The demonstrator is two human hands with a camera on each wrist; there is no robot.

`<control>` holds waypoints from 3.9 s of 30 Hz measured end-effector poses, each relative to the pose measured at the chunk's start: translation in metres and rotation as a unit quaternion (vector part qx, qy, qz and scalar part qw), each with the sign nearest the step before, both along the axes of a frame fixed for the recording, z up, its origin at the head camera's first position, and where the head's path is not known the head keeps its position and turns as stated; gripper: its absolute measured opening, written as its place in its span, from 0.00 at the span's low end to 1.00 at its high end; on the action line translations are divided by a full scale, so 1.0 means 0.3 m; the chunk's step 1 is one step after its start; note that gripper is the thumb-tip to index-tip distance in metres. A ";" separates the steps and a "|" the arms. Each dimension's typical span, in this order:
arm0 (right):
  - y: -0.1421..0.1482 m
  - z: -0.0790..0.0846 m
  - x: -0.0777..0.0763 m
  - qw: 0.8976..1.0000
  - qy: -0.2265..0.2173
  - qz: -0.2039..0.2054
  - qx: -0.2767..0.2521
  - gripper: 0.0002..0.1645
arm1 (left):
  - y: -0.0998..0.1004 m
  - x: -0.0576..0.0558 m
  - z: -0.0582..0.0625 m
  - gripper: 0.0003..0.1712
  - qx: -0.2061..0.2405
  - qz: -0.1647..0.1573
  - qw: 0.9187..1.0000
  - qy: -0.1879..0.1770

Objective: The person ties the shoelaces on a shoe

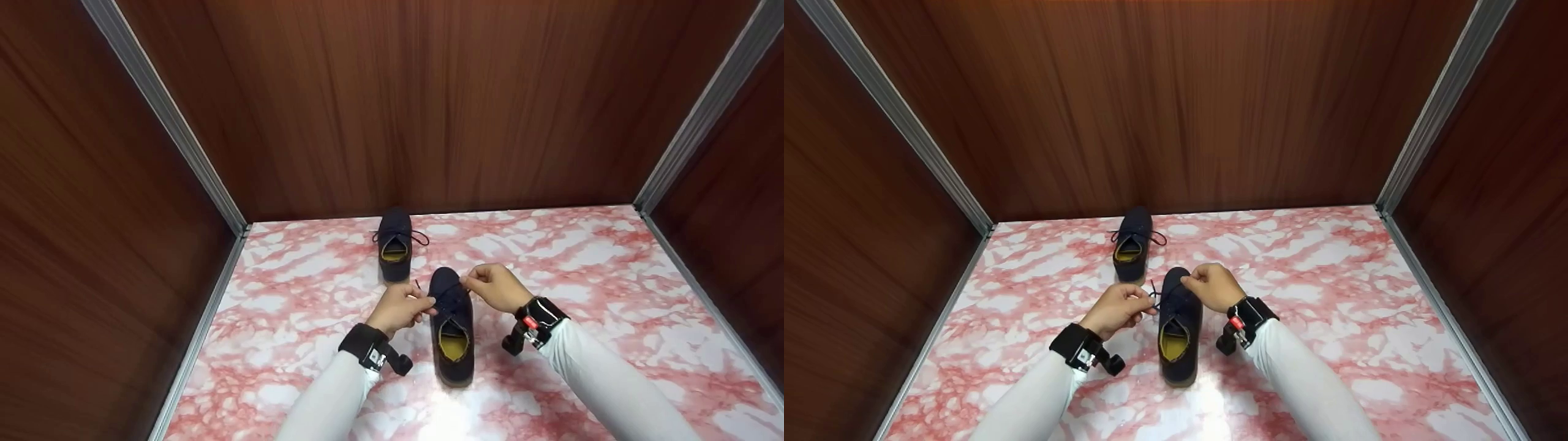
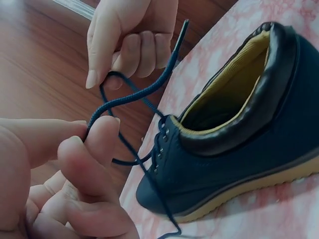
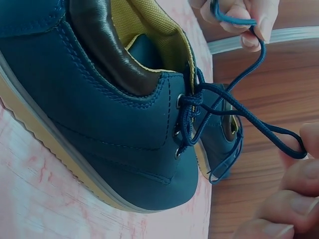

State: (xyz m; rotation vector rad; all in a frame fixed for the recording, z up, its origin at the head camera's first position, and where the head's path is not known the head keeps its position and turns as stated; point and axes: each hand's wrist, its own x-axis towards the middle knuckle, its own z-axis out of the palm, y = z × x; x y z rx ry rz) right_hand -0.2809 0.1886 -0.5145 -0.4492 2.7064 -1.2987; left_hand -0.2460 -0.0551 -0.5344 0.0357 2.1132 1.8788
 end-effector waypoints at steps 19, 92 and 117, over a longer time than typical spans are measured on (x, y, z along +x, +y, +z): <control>0.010 -0.003 0.004 1.000 0.018 0.014 -0.007 0.17 | 0.089 0.015 -0.016 0.09 -0.001 -0.018 1.000 0.021; 0.013 0.048 -0.035 0.995 0.047 -0.065 -0.054 0.15 | 0.092 -0.049 -0.059 0.09 -0.156 -0.019 0.964 0.212; -0.065 -0.135 0.113 0.993 0.069 0.093 -0.022 0.14 | 0.040 -0.055 -0.088 0.06 -0.060 -0.029 0.987 0.149</control>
